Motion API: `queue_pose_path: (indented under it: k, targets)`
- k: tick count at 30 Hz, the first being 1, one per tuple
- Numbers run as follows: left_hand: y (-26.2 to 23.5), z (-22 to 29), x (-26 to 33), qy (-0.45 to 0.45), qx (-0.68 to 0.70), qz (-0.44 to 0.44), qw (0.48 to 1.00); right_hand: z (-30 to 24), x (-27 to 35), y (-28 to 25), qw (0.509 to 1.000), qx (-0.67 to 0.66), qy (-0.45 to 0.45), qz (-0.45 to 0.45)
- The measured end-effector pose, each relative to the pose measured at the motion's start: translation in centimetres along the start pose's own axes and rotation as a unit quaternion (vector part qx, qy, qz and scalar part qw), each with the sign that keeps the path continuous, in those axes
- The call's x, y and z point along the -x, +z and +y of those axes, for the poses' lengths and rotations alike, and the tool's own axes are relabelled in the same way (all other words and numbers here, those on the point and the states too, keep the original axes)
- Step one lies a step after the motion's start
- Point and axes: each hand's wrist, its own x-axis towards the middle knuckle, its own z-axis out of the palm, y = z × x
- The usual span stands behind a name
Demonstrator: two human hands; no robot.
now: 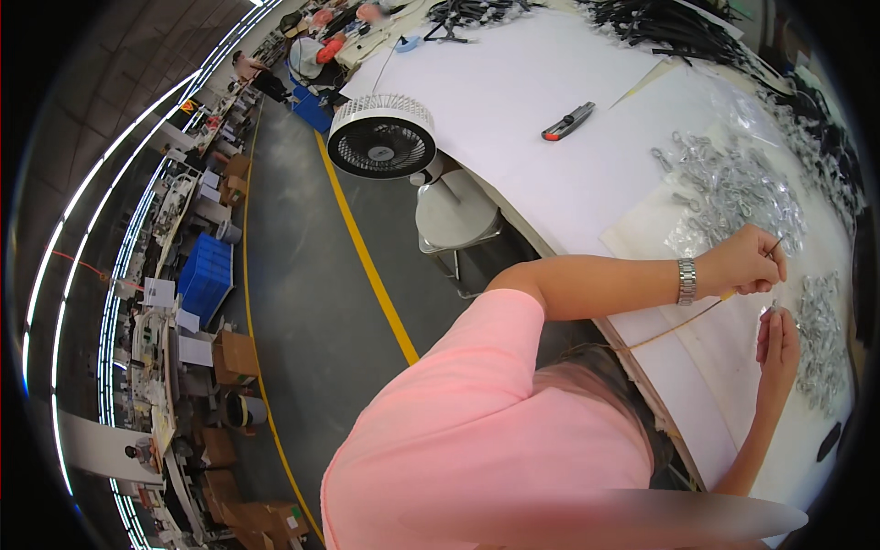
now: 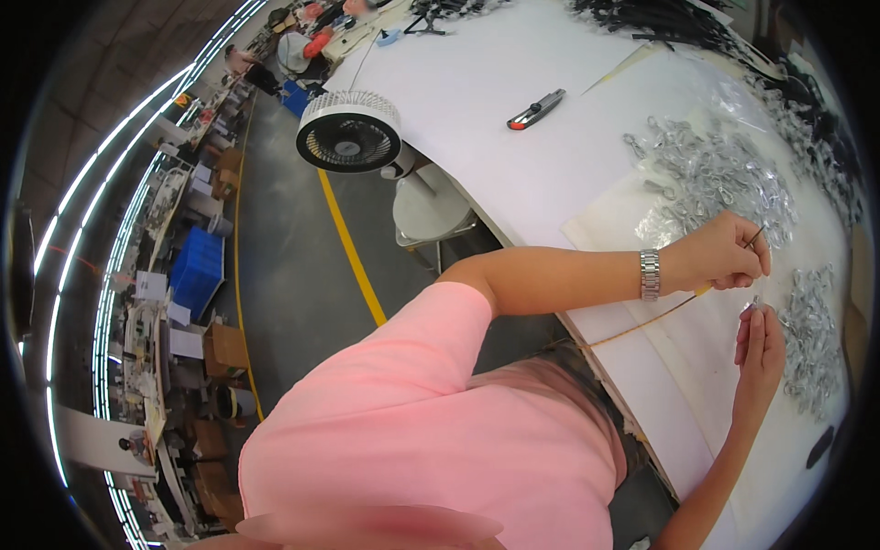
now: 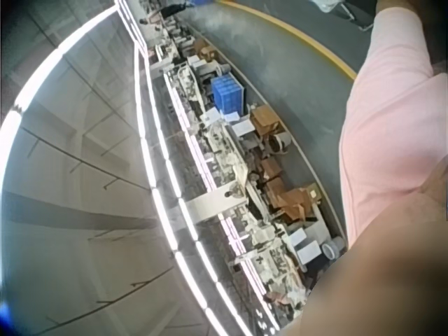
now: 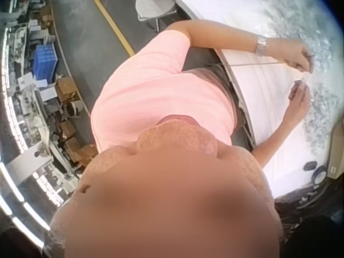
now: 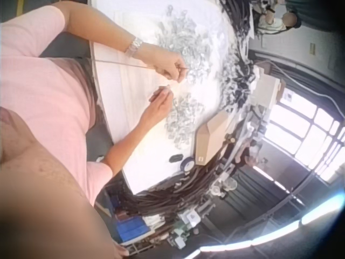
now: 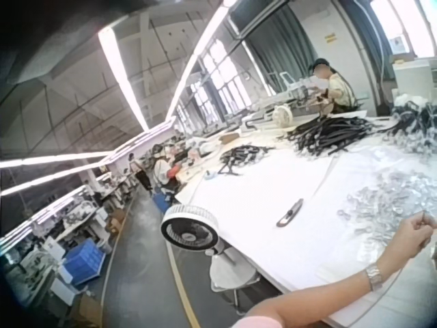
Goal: Thread a leather strap through a metal lobster clasp hook.
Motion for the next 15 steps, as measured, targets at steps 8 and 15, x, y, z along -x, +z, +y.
queue_pose_path:
  k: [8, 15]
  targets:
    - [-2.0, -0.2, -1.0, 0.094, -0.295, -0.023, 0.951, 0.5, -0.4, -1.7, 0.994, -0.094, 0.000, -0.063]
    - [0.5, 0.1, 1.2, 0.106, -0.454, -0.180, 0.866, 3.6, -0.9, -1.7, 0.994, -0.105, 0.041, -0.009]
